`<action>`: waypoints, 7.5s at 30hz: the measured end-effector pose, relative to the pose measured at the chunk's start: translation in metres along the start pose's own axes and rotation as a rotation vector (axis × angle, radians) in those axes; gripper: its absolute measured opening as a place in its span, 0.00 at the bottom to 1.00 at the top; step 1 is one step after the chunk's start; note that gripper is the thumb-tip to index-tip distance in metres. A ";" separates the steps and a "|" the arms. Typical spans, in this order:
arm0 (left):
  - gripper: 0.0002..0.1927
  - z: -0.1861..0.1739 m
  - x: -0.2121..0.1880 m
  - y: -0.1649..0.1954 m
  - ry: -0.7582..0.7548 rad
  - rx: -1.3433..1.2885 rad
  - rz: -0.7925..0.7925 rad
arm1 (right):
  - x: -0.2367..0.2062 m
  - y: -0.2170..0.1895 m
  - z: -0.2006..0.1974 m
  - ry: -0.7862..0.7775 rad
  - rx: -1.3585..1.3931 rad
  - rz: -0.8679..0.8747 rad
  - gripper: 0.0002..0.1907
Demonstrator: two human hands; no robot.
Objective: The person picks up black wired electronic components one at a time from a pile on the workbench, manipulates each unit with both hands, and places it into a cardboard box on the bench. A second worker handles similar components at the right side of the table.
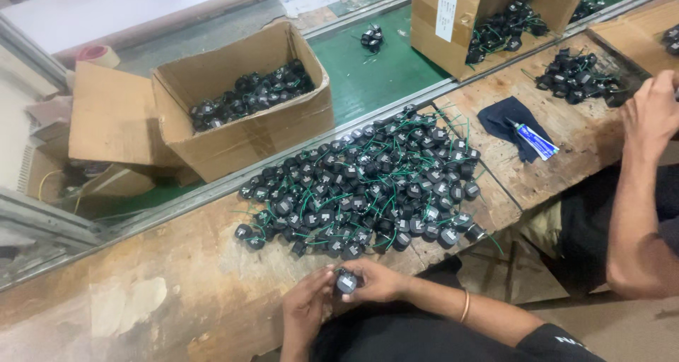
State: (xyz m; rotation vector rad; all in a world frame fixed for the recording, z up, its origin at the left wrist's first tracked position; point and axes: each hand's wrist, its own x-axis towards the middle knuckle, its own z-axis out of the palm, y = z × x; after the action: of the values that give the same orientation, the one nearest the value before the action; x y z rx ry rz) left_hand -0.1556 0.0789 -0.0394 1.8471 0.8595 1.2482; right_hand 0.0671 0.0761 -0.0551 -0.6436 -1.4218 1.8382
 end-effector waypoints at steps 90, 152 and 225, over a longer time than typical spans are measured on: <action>0.09 0.034 0.018 0.012 0.214 -0.060 -0.065 | -0.003 -0.022 0.020 0.575 -0.713 -0.499 0.14; 0.11 0.028 -0.088 -0.007 -0.015 0.564 -0.418 | -0.009 -0.024 0.011 0.292 -0.816 -0.369 0.10; 0.24 -0.036 0.014 -0.029 0.631 -0.018 -0.348 | 0.008 -0.038 0.006 0.251 -0.838 -0.462 0.09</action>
State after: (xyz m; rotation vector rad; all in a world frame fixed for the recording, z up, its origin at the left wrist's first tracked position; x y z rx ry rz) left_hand -0.1892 0.1130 -0.0486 1.2104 1.4246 1.6143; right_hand 0.0668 0.0842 -0.0166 -0.8117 -1.9470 0.7357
